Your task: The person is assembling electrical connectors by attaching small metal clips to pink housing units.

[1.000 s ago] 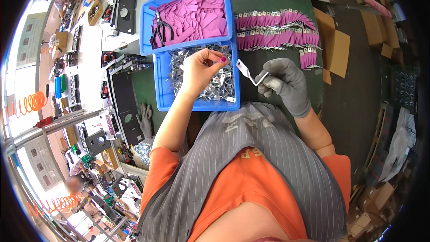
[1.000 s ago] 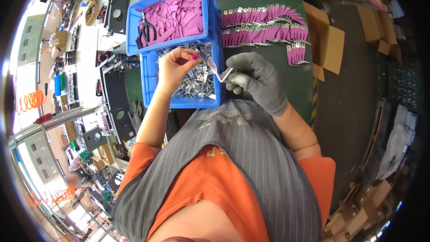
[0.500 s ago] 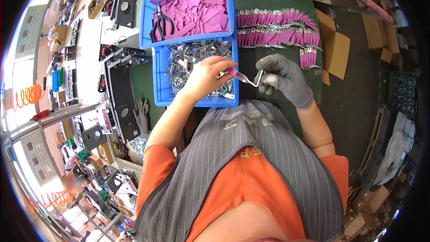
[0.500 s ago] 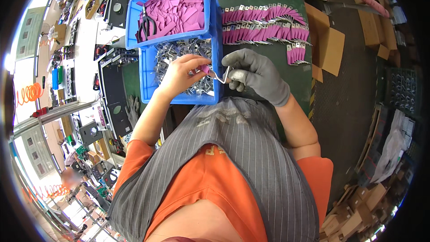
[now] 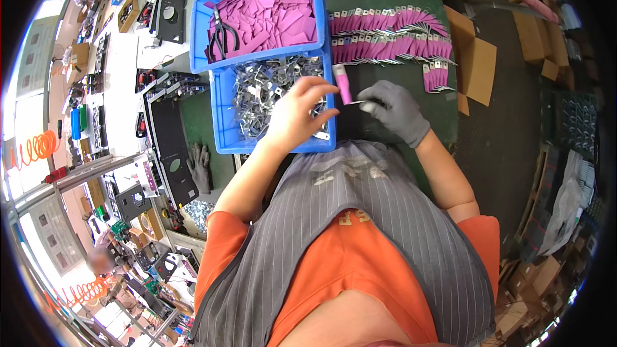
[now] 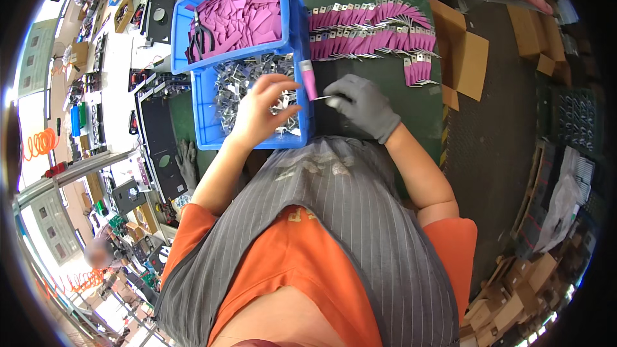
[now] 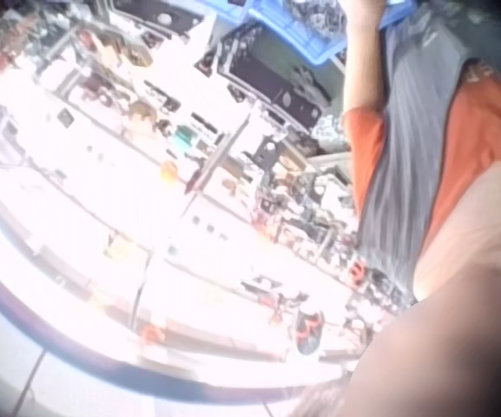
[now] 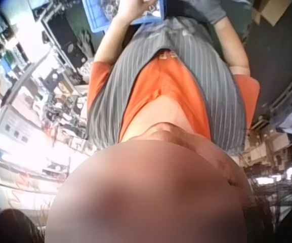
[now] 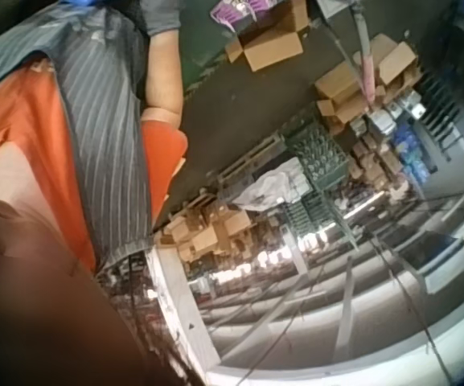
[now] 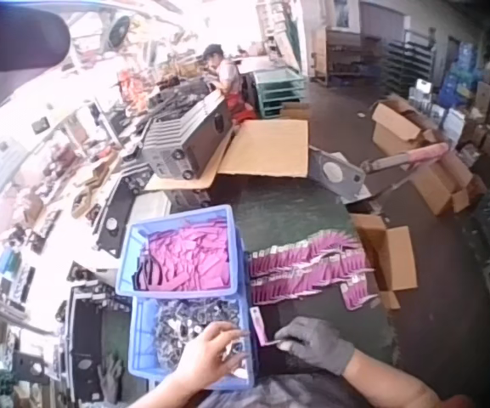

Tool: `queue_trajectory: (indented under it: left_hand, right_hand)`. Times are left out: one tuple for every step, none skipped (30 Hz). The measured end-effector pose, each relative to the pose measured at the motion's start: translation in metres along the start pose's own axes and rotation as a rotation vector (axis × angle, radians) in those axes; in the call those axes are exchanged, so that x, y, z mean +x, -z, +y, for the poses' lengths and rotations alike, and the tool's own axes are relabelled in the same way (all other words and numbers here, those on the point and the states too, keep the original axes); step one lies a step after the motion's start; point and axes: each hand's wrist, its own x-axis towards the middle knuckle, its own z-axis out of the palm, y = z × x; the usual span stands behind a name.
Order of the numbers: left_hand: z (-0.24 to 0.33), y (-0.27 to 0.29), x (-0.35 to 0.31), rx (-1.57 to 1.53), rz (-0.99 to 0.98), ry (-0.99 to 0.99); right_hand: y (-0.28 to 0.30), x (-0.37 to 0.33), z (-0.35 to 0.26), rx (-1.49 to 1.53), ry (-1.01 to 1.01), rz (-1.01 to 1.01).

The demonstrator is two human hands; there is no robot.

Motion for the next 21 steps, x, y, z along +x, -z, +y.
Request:
queue_trajectory:
  left_hand:
    - [-0.005, 0.002, -0.001, -0.007, 0.024, 0.106]
    - [-0.013, 0.004, -0.004, -0.016, 0.043, 0.213]
    - [-0.024, 0.004, -0.010, 0.017, 0.030, 0.241]
    - [-0.034, 0.002, -0.017, 0.049, 0.015, 0.268]
    - [-0.041, 0.000, -0.024, 0.042, -0.005, 0.297]
    - [-0.044, -0.002, -0.030, 0.017, -0.045, 0.324]
    - [-0.047, -0.004, -0.035, -0.004, -0.057, 0.322]
    - [-0.050, -0.007, -0.038, -0.023, -0.069, 0.320]
    - [-0.052, -0.010, -0.037, -0.029, -0.076, 0.313]
    - [-0.053, -0.013, -0.037, -0.028, -0.094, 0.325]
    - [-0.053, -0.014, -0.037, -0.021, -0.105, 0.344]
    - [-0.051, -0.014, -0.036, -0.019, -0.106, 0.346]
    - [-0.047, -0.015, -0.035, -0.019, -0.112, 0.342]
    - [-0.044, -0.016, -0.033, -0.019, -0.118, 0.337]
    - [-0.042, -0.016, -0.032, -0.026, -0.130, 0.342]
    - [-0.043, -0.016, -0.033, -0.021, -0.127, 0.350]
    - [-0.046, -0.017, -0.035, -0.014, -0.129, 0.341]
    - [-0.049, -0.017, -0.037, -0.006, -0.131, 0.333]
    - [-0.051, -0.016, -0.039, 0.027, -0.149, 0.368]
    - [-0.055, -0.014, -0.044, 0.037, -0.140, 0.387]
    - [-0.060, -0.013, -0.049, 0.045, -0.150, 0.413]
  right_hand:
    - [0.002, -0.011, 0.015, -0.112, -0.078, 0.080]
    - [0.003, -0.025, 0.030, -0.224, -0.160, 0.160]
    - [0.007, -0.040, 0.049, -0.238, -0.173, 0.168]
    - [0.013, -0.056, 0.072, -0.402, -0.251, 0.206]
    - [0.019, -0.069, 0.091, -0.564, -0.328, 0.242]
    - [0.024, -0.081, 0.106, -0.576, -0.341, 0.248]
    - [0.028, -0.092, 0.119, -0.669, -0.436, 0.259]
    - [0.032, -0.096, 0.122, -0.759, -0.529, 0.270]
    - [0.037, -0.098, 0.127, -0.813, -0.581, 0.249]
    - [0.038, -0.100, 0.131, -0.816, -0.591, 0.252]
    - [0.036, -0.094, 0.130, -0.880, -0.581, 0.286]
    - [0.034, -0.089, 0.129, -0.942, -0.569, 0.320]
    - [0.033, -0.084, 0.128, -0.938, -0.567, 0.317]
    - [0.033, -0.080, 0.127, -0.967, -0.571, 0.259]
    - [0.032, -0.075, 0.128, -0.995, -0.574, 0.200]
    - [0.032, -0.073, 0.134, -0.989, -0.568, 0.195]
    - [0.034, -0.070, 0.142, -0.968, -0.610, 0.187]
    - [0.034, -0.069, 0.147, -0.947, -0.652, 0.176]
    - [0.036, -0.070, 0.152, -0.921, -0.687, 0.173]
    - [0.036, -0.067, 0.147, -0.911, -0.670, 0.162]
    - [0.036, -0.064, 0.141, -0.893, -0.709, 0.195]
